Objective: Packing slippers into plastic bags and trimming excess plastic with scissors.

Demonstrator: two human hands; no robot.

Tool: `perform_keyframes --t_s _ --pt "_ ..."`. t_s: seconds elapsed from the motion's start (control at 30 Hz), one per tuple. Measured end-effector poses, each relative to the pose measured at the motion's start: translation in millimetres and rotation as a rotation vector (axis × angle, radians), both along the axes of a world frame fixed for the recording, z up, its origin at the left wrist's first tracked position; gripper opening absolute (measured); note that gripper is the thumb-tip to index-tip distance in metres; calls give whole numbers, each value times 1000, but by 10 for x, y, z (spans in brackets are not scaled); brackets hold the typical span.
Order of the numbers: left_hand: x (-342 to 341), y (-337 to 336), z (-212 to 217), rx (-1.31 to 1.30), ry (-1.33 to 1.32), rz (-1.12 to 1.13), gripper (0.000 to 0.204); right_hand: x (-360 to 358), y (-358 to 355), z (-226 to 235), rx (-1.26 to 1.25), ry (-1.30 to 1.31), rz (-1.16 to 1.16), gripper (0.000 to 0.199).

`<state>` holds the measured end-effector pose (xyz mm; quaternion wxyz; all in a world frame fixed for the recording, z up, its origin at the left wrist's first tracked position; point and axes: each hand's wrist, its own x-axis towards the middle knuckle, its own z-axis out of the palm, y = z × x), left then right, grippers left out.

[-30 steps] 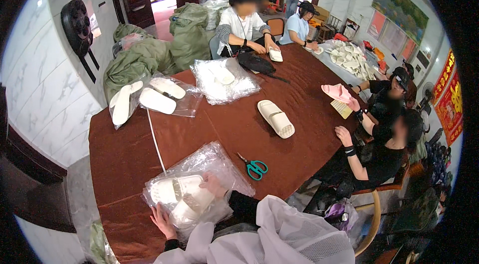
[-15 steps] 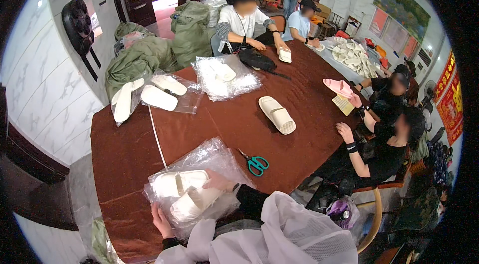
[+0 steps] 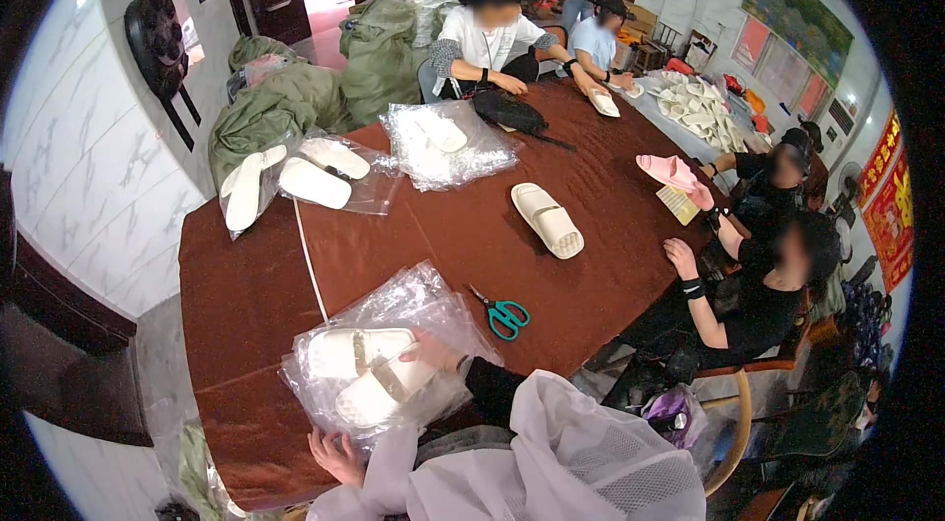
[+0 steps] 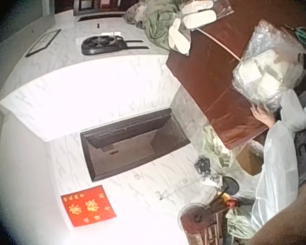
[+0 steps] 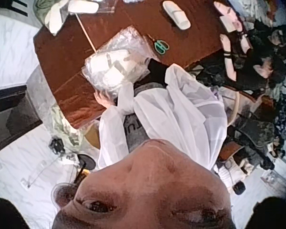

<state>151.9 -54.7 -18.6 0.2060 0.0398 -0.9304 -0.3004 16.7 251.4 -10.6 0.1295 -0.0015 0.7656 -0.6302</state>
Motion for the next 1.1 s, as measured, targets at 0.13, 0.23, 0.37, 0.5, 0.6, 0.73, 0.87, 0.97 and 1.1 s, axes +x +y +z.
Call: perform_keyframes --t_s 0.13,0.23,0.37,0.5,0.6,0.73,0.87,0.97,1.1 --pt "36 -134 13 -46 48 -72 19 -42 47 -106 752 276 256 63" --pt "-82 -16 109 264 15 12 12 -141 510 -578 576 439 457 41" --pt "223 -374 92 109 -61 30 9 -134 -47 159 152 -72 140 52" --pt "-102 -185 529 100 -84 -35 14 -137 172 -52 -182 -68 6 54" --pt "-643 70 930 243 34 -212 32 -34 192 283 -139 -131 -75 53" --pt "-1047 -95 387 116 -96 -311 44 -70 -140 672 657 -2 249 72" --pt "-1140 275 130 -206 -224 -291 55 -68 328 -24 559 161 18 83" --pt "-1095 287 71 -337 -227 -218 59 2 751 198 606 122 -140 74" --pt "-1137 298 54 -404 -172 -204 59 254 1651 587 678 53 -330 60"
